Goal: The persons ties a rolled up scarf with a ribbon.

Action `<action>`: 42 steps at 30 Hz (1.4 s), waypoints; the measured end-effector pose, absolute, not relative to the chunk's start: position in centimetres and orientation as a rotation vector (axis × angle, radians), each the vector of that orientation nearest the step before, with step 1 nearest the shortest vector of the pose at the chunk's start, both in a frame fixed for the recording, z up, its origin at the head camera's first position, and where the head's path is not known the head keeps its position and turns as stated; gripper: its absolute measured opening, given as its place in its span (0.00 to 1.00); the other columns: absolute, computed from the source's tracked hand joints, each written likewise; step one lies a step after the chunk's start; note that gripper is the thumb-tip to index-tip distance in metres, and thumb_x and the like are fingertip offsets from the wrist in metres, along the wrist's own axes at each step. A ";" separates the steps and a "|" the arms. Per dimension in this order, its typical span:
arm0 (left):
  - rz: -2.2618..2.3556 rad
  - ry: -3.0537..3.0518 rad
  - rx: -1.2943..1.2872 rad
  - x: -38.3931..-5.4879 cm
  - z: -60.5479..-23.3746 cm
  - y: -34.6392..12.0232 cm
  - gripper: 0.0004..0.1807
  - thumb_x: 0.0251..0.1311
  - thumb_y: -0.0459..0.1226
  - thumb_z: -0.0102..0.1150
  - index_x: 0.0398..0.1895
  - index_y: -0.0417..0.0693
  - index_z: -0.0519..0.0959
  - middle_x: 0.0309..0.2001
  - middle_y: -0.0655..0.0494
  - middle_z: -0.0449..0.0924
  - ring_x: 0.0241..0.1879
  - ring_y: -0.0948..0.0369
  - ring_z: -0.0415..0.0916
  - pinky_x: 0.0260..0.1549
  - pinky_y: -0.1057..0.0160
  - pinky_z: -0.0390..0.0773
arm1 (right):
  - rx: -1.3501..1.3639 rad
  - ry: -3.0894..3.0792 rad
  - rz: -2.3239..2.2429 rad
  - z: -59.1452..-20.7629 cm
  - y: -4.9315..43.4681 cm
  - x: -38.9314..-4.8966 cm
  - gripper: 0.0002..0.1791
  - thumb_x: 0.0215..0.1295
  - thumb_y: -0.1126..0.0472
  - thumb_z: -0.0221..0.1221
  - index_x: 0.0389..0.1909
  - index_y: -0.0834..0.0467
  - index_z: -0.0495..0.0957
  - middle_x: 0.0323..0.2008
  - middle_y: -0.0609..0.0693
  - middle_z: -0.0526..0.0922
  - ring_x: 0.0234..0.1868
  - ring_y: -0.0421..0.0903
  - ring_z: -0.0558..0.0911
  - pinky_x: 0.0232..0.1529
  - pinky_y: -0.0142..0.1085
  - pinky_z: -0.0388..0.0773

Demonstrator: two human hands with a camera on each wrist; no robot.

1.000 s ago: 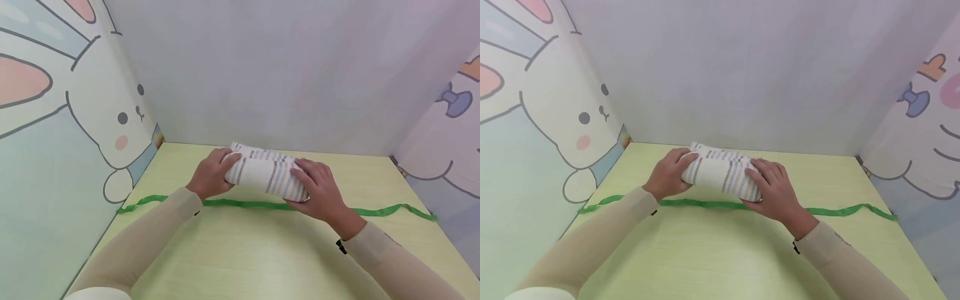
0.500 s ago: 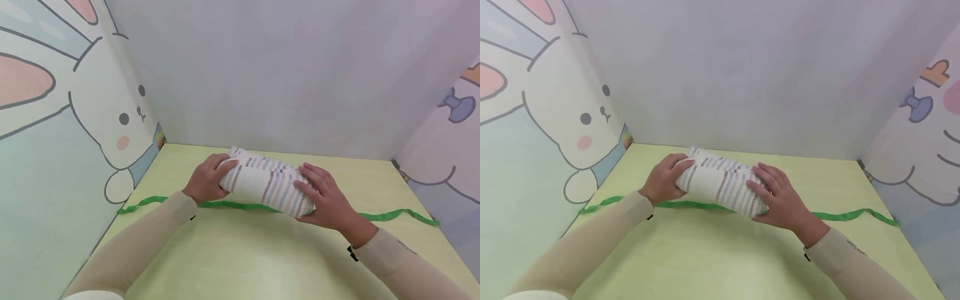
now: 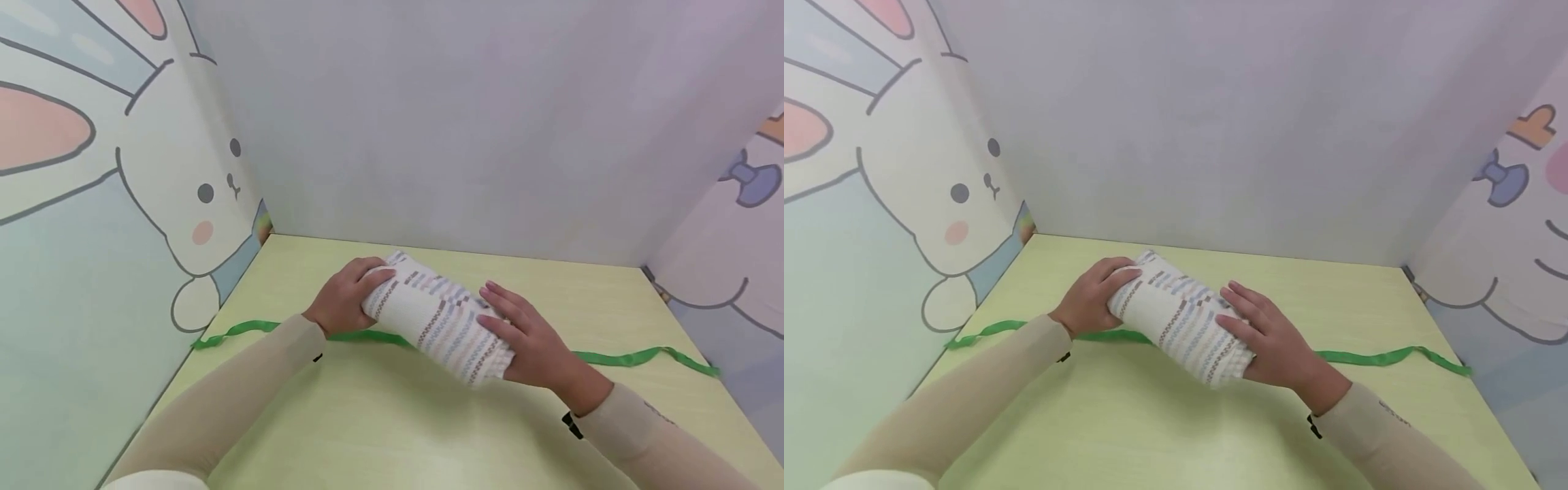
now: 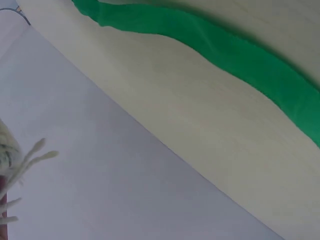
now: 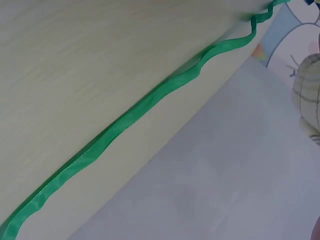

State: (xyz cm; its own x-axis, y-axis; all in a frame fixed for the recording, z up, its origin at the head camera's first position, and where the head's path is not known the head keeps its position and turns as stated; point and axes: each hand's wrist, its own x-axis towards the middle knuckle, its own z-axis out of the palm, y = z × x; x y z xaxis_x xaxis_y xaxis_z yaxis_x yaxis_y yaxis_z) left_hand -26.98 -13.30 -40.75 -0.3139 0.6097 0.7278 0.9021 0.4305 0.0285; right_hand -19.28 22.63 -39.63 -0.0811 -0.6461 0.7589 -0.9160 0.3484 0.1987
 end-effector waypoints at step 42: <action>-0.299 -2.146 -1.440 -28.1 -41.9 -8.4 0.50 0.46 0.57 0.80 0.71 0.50 0.69 0.68 0.49 0.73 0.71 0.51 0.66 0.66 0.50 0.70 | 1.289 -1.849 0.422 -42.4 21.4 -15.2 0.31 0.76 0.42 0.55 0.56 0.70 0.71 0.58 0.69 0.78 0.60 0.63 0.77 0.73 0.38 0.61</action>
State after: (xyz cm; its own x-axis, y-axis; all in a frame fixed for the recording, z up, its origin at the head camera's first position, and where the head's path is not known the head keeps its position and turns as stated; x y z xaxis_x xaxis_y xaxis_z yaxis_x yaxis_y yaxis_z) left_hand -28.06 -8.39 -41.91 -0.2888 0.7892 0.5420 0.9074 0.4062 -0.1080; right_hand -15.20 21.42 -42.42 -0.1364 -0.6147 0.7769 -0.8908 0.4192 0.1752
